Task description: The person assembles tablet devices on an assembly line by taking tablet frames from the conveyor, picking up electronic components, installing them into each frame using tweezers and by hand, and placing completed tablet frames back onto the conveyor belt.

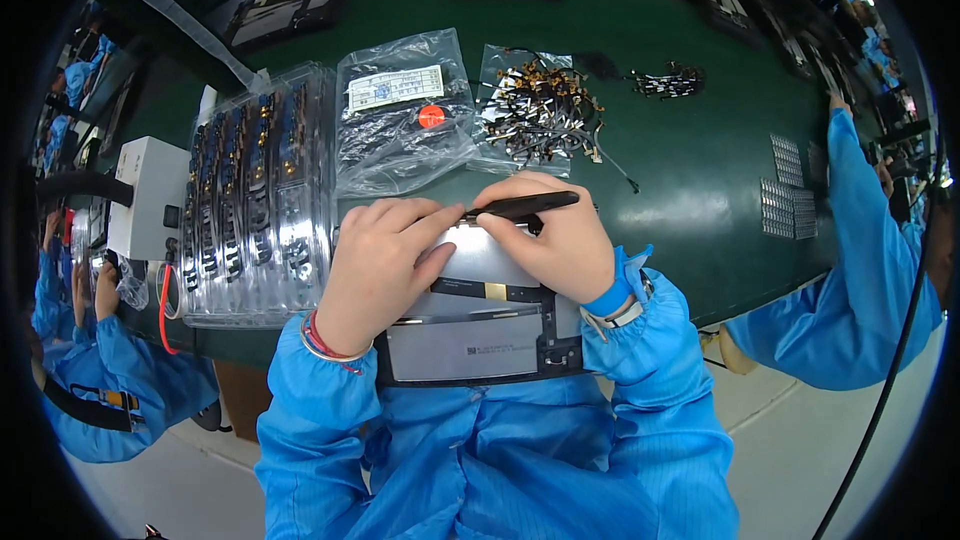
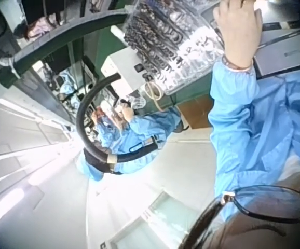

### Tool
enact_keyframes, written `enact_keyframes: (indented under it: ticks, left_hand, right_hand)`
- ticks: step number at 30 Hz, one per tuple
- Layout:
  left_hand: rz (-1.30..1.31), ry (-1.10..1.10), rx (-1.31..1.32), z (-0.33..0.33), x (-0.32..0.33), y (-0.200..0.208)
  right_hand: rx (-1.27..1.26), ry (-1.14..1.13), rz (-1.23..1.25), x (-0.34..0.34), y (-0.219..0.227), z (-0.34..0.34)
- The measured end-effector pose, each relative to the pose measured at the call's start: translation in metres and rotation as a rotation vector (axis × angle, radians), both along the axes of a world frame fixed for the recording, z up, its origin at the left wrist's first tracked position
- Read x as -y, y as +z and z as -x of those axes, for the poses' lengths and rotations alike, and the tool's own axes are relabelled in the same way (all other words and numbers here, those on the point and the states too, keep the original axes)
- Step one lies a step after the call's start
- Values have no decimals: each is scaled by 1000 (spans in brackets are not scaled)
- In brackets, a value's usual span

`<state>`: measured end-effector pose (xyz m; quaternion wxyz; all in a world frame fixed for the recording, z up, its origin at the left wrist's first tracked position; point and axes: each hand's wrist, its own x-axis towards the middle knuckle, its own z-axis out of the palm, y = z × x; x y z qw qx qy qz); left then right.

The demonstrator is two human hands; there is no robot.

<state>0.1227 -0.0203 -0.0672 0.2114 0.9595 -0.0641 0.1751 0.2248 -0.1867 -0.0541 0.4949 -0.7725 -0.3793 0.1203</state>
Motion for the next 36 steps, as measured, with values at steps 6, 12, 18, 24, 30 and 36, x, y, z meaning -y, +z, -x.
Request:
enact_keyframes:
  ticks: [6,12,18,24,30,36]
  left_hand:
    - [8,35,-12,-1,-1,-2]
    - [43,34,-25,0,-2,-1]
    - [57,31,-28,2,-2,1]
    - [3,27,13,2,0,-4]
    - [21,55,-45,4,1,-1]
    - [14,227,-111,70,14,57]
  right_hand:
    - [-13,5,-5,2,0,-3]
    - [-18,42,20,2,-1,-4]
    - [-40,33,5,3,0,-3]
    - [-4,34,13,4,-1,-2]
    - [-51,23,12,4,-3,-3]
    - [-38,27,-34,8,-2,-2]
